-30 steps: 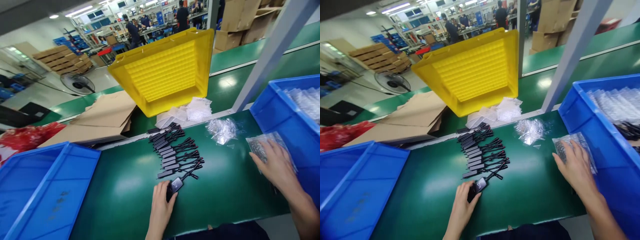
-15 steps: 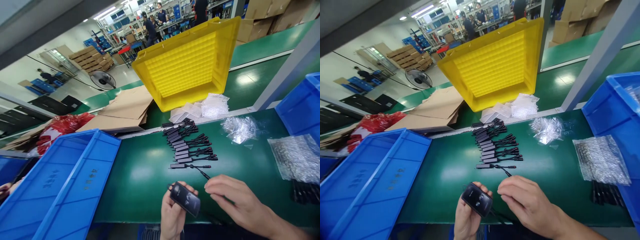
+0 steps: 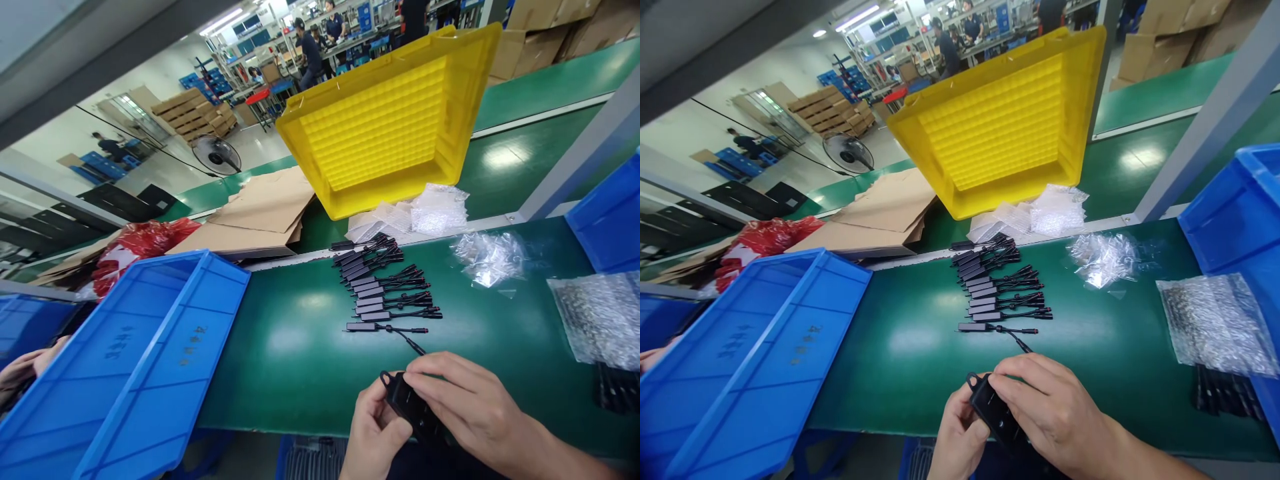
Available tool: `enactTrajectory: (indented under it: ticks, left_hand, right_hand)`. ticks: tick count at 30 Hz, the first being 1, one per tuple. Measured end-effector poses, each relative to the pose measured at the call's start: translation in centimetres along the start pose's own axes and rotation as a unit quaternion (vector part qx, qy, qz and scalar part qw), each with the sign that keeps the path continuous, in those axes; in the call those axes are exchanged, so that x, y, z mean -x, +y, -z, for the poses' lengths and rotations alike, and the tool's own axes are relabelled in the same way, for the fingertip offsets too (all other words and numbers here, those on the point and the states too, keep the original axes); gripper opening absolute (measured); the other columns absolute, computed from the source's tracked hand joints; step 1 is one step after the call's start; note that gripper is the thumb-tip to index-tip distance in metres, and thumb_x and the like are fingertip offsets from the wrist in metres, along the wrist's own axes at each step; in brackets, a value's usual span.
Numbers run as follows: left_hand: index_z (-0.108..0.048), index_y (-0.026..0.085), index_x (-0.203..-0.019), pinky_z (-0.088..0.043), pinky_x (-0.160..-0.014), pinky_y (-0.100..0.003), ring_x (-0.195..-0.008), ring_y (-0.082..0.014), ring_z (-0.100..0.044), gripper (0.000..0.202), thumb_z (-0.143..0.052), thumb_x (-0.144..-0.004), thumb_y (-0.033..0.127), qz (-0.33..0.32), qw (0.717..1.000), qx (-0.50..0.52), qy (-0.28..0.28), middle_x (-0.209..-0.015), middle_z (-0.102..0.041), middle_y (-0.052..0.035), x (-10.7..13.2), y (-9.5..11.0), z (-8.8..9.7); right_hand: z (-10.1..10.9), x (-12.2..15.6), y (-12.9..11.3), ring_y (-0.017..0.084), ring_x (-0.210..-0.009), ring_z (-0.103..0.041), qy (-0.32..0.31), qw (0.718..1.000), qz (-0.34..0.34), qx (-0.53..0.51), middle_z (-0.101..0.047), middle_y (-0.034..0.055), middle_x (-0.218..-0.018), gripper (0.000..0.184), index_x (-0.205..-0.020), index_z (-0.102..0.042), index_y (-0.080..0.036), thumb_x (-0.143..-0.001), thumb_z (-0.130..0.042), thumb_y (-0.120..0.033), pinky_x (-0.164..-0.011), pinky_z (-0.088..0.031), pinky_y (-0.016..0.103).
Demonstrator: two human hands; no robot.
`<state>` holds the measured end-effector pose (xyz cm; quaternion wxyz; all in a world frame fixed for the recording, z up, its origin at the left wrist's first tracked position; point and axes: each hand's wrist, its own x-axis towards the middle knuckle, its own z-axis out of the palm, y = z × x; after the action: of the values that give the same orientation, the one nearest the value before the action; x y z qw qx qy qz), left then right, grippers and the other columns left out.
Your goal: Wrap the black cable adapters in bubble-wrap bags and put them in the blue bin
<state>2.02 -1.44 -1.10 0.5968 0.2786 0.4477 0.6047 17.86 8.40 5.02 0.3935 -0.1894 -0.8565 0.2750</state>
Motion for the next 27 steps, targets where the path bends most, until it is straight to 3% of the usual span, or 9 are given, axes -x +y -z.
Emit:
enactTrajectory:
  ticks: [7, 12, 17, 22, 27]
  left_hand:
    - [-0.07, 0.02, -0.113, -0.052, -0.086, -0.033, -0.098, -0.0263, -0.064, 0.053, -0.08, -0.068, 0.046, 0.006, 1.0, 0.001, 0.007, -0.106, -0.07, -0.0114, 0.2, 0.6, -0.8]
    - [-0.069, 0.023, -0.115, -0.051, -0.089, -0.036, -0.101, -0.0275, -0.064, 0.051, -0.079, -0.07, 0.044, -0.003, 1.0, 0.012, -0.016, -0.109, -0.07, -0.0114, 0.3, 0.2, -0.5]
    - [-0.07, 0.024, -0.112, -0.051, -0.091, -0.039, -0.103, -0.0299, -0.064, 0.054, -0.083, -0.065, 0.045, 0.003, 1.0, 0.007, 0.027, -0.111, -0.07, -0.0111, 0.4, 0.4, -0.8]
    - [-0.073, 0.018, -0.104, -0.052, -0.086, -0.036, -0.095, -0.0281, -0.066, 0.055, -0.083, -0.061, 0.051, 0.033, 0.999, -0.01, 0.04, -0.1, -0.072, -0.0118, 0.4, 1.3, -1.6]
    - [-0.071, 0.02, -0.109, -0.052, -0.089, -0.038, -0.095, -0.0281, -0.067, 0.052, -0.081, -0.066, 0.046, 0.013, 0.999, -0.005, 0.038, -0.104, -0.071, -0.0126, 0.3, 0.9, -0.1]
  right_hand:
    - [0.2, 0.4, -0.1, 0.016, -0.091, -0.067, -0.007, 1.0, -0.004, 0.022, -0.071, 0.0083, -0.099, 0.026, -0.112, -0.064, -0.015, -0.095, -0.046, -0.011, -0.077, -0.059, 0.024]
    - [0.4, 0.7, -0.2, 0.016, -0.092, -0.068, 0.006, 1.0, 0.005, 0.025, -0.071, 0.0074, -0.101, 0.027, -0.114, -0.063, -0.016, -0.094, -0.046, -0.009, -0.079, -0.058, 0.023]
    - [0.4, 1.0, -0.1, 0.015, -0.094, -0.068, -0.003, 1.0, 0.004, 0.027, -0.071, 0.0077, -0.103, 0.026, -0.115, -0.063, -0.015, -0.095, -0.047, -0.009, -0.08, -0.058, 0.023]
    - [0.4, 0.9, -0.3, 0.016, -0.095, -0.067, -0.012, 1.0, 0.003, 0.017, -0.071, 0.0093, -0.102, 0.026, -0.115, -0.062, -0.013, -0.094, -0.047, -0.007, -0.082, -0.057, 0.024]
    - [1.1, 0.7, -0.9, 0.017, -0.098, -0.066, -0.054, 0.998, -0.031, -0.017, -0.068, 0.0084, -0.105, 0.024, -0.105, -0.067, -0.018, -0.093, -0.05, -0.009, -0.082, -0.057, 0.022]
